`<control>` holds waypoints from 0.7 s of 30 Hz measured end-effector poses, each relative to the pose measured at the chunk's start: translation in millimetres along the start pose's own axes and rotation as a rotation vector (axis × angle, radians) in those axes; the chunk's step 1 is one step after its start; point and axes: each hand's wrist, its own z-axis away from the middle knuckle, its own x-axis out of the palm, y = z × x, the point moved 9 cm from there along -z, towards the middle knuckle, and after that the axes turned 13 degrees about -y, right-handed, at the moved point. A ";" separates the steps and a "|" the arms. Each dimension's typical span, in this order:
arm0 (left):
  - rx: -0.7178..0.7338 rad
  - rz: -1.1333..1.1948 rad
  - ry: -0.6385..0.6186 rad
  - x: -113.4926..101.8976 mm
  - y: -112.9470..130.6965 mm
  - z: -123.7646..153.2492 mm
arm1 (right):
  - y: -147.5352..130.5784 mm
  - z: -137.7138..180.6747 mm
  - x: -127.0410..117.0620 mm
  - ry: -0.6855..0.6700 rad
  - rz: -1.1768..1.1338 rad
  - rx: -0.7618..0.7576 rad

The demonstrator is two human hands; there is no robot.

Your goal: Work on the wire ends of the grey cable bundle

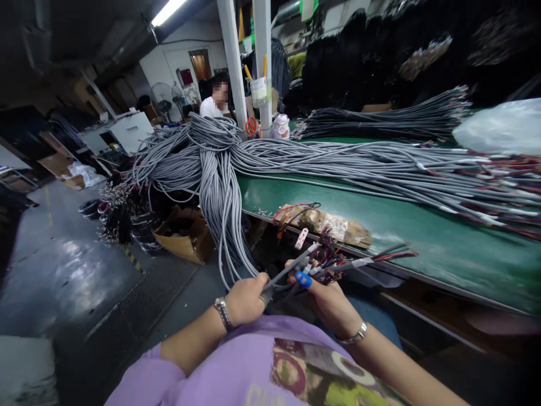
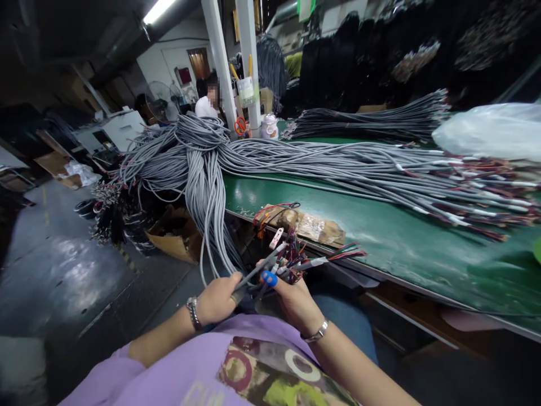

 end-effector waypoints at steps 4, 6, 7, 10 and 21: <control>0.090 -0.234 -0.156 19.6 26.3 -16.7 | -5.3 6.8 -15.0 0.087 0.063 -0.023; 0.125 -0.287 -0.207 24.2 24.7 -13.8 | -5.1 8.0 -17.6 0.079 0.097 -0.022; 0.132 -0.300 -0.226 25.3 21.1 -10.5 | -4.0 7.8 -17.6 0.066 0.109 -0.019; 0.124 -0.292 -0.271 22.7 7.5 3.4 | 0.6 4.0 -11.4 -0.029 0.183 0.003; 0.456 0.404 -0.217 -26.3 55.8 -46.6 | -45.5 -13.1 33.9 -0.249 0.649 0.028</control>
